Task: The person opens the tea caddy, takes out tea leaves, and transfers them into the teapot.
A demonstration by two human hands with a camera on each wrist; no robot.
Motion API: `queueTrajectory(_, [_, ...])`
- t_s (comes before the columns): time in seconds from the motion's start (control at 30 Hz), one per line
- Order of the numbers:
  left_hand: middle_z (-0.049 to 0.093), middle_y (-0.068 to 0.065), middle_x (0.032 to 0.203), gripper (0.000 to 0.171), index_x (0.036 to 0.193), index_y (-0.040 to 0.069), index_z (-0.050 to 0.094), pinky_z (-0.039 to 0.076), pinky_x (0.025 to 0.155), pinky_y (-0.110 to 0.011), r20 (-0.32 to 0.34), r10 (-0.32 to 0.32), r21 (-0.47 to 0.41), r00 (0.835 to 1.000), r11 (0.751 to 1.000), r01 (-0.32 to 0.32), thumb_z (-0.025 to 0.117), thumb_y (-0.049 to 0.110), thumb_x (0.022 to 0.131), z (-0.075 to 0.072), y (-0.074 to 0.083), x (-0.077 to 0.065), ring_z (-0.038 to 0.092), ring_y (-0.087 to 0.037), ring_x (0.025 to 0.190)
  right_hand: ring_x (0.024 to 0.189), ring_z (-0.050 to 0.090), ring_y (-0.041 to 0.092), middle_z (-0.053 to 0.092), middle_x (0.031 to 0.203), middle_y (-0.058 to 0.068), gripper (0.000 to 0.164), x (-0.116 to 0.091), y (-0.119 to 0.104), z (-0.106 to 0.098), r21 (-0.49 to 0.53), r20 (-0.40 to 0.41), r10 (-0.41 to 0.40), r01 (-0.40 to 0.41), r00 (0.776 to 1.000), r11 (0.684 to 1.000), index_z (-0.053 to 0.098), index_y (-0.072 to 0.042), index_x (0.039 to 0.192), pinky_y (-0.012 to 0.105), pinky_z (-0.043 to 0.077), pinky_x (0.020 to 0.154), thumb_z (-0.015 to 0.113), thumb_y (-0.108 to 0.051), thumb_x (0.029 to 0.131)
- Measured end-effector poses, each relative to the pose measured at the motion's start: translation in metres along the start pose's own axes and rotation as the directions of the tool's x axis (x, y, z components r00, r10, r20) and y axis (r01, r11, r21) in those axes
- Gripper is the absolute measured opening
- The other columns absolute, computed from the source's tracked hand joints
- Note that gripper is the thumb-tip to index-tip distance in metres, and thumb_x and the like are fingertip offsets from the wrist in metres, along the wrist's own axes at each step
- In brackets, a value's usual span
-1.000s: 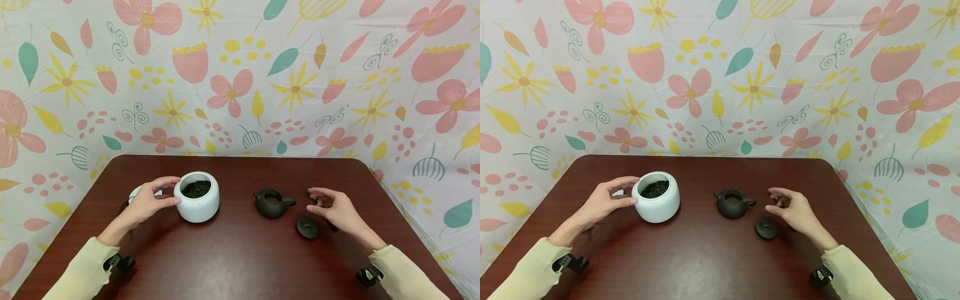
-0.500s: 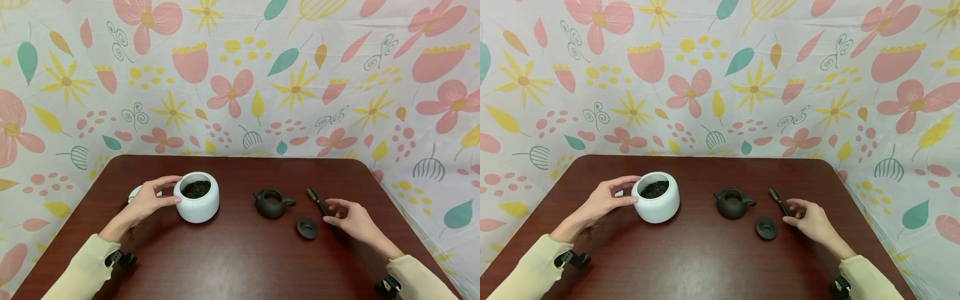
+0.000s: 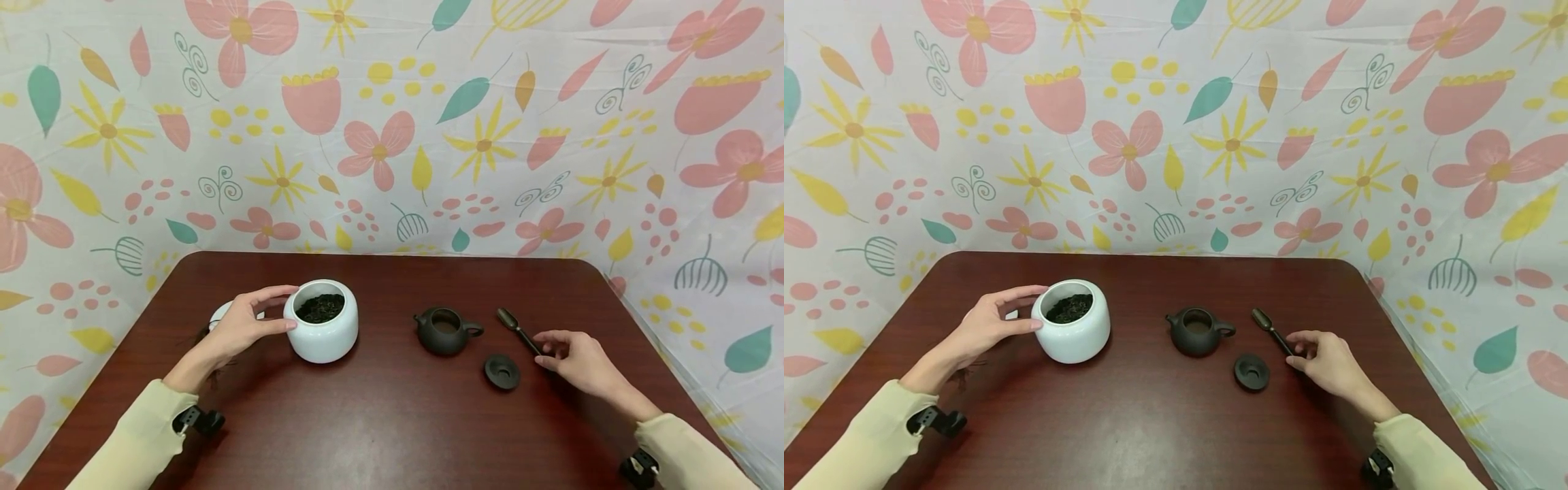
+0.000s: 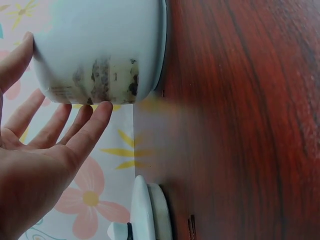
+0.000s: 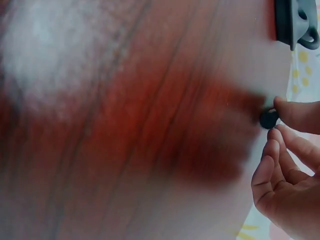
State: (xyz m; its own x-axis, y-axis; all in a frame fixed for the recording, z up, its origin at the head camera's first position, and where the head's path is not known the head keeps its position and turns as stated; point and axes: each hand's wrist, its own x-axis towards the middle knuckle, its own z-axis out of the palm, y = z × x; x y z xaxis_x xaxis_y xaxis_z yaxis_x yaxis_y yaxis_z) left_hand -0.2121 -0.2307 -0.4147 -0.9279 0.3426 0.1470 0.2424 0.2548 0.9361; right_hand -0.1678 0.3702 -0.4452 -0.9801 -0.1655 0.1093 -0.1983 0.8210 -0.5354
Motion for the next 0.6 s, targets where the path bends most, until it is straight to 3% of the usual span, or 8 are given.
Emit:
queueTrajectory(0.33, [0.065,-0.016,0.140,0.062,0.147,0.008,0.062,0.053,0.091,-0.029,-0.006,-0.008,0.016,1.000,1.000,0.008,0.086,0.011,0.089,0.0001,-0.0002,0.0001,0.059,-0.037,0.131,0.064,0.049,0.011,0.064,0.091,0.001,0.038,-0.0004,0.0021,-0.0028,-0.012,0.008,0.025,-0.025,1.000,1.000,0.074,-0.001,0.119,0.028,0.039,0.058,0.088,-0.017,0.088])
queueTrajectory(0.6, [0.064,-0.018,0.141,0.063,0.147,0.006,0.061,0.053,0.092,-0.030,-0.003,-0.014,-0.002,1.000,1.000,0.014,0.086,0.011,0.089,0.0001,0.0007,0.0005,0.058,-0.036,0.131,0.068,0.053,0.012,0.065,0.086,-0.001,0.021,-0.0006,0.0008,-0.0029,-0.049,-0.011,0.047,-0.047,0.999,0.998,0.077,-0.005,0.105,0.028,0.042,0.061,0.086,-0.015,0.090])
